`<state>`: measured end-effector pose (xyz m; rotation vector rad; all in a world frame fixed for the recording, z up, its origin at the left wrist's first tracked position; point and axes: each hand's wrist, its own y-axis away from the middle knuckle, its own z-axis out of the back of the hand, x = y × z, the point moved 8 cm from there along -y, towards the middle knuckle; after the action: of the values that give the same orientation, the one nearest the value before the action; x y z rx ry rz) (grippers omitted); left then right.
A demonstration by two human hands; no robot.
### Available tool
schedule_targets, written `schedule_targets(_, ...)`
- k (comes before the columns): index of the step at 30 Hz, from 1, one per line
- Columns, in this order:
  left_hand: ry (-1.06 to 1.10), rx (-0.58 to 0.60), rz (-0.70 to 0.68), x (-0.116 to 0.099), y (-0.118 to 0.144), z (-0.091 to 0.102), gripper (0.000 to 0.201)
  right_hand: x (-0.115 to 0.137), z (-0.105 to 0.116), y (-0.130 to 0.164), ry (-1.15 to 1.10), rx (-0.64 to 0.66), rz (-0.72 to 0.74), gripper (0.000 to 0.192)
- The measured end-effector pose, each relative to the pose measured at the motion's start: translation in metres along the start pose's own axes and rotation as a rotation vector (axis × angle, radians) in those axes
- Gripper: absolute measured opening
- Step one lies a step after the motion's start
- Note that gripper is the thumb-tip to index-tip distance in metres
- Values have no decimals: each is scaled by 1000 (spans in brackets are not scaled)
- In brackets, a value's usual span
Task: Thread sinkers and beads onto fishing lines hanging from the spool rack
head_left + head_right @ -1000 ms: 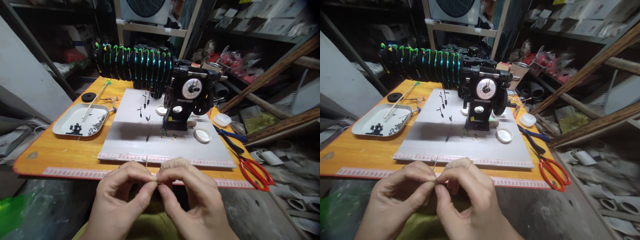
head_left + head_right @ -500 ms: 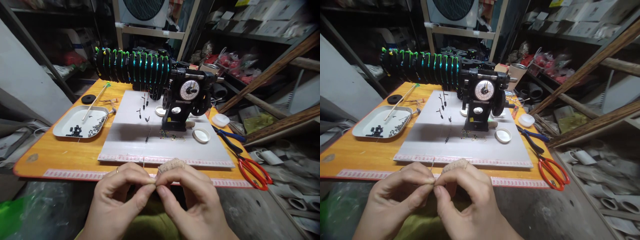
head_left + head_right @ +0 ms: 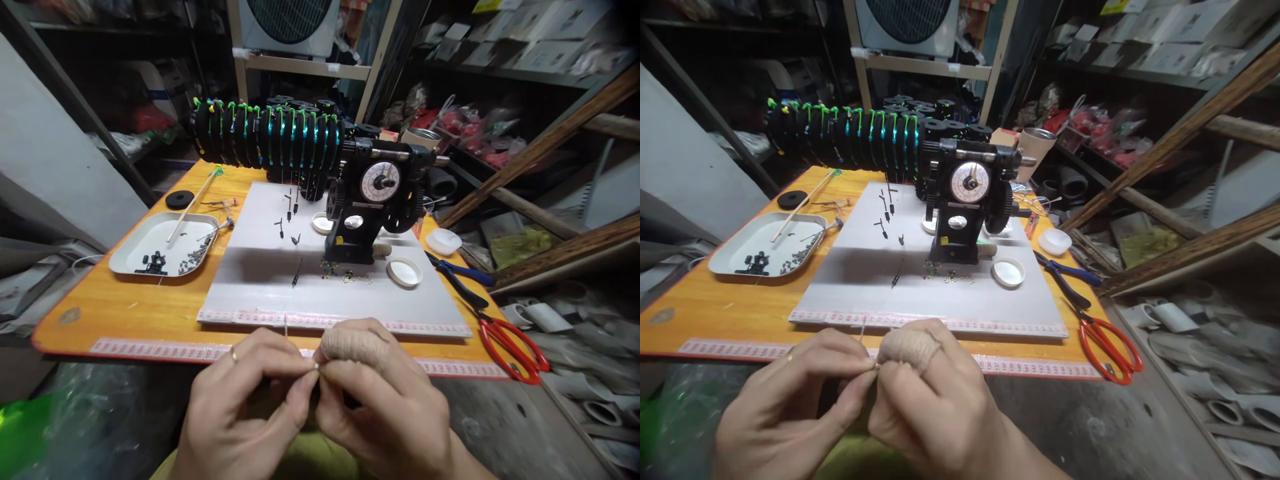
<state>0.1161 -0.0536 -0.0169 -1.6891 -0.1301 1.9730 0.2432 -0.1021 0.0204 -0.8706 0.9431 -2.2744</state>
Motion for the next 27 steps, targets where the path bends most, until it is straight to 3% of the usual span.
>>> schedule_targets(3,-115,-93,-169,-12,7,3,42,-6,0,-6,-113,-19,-149,20)
schedule_targets(8,-172,-62,-170,-16,6,1,31,-7,-1,-5,-148,22,-141,19)
schedule_targets(11,-103,-56,-10,-7,-2,0,21,-2,-3,-3,-90,55,-37,18)
schedule_targets(17,393,51,553,31,-2,-15,16,-2,-6,-8,-97,59,-19,24)
schedule_targets(21,578,137,603,41,3,-20,20,-3,-5,-6,-112,47,-61,21)
schedule_targets(27,570,0,590,42,10,-18,12,-2,-1,4,-133,-42,-129,29)
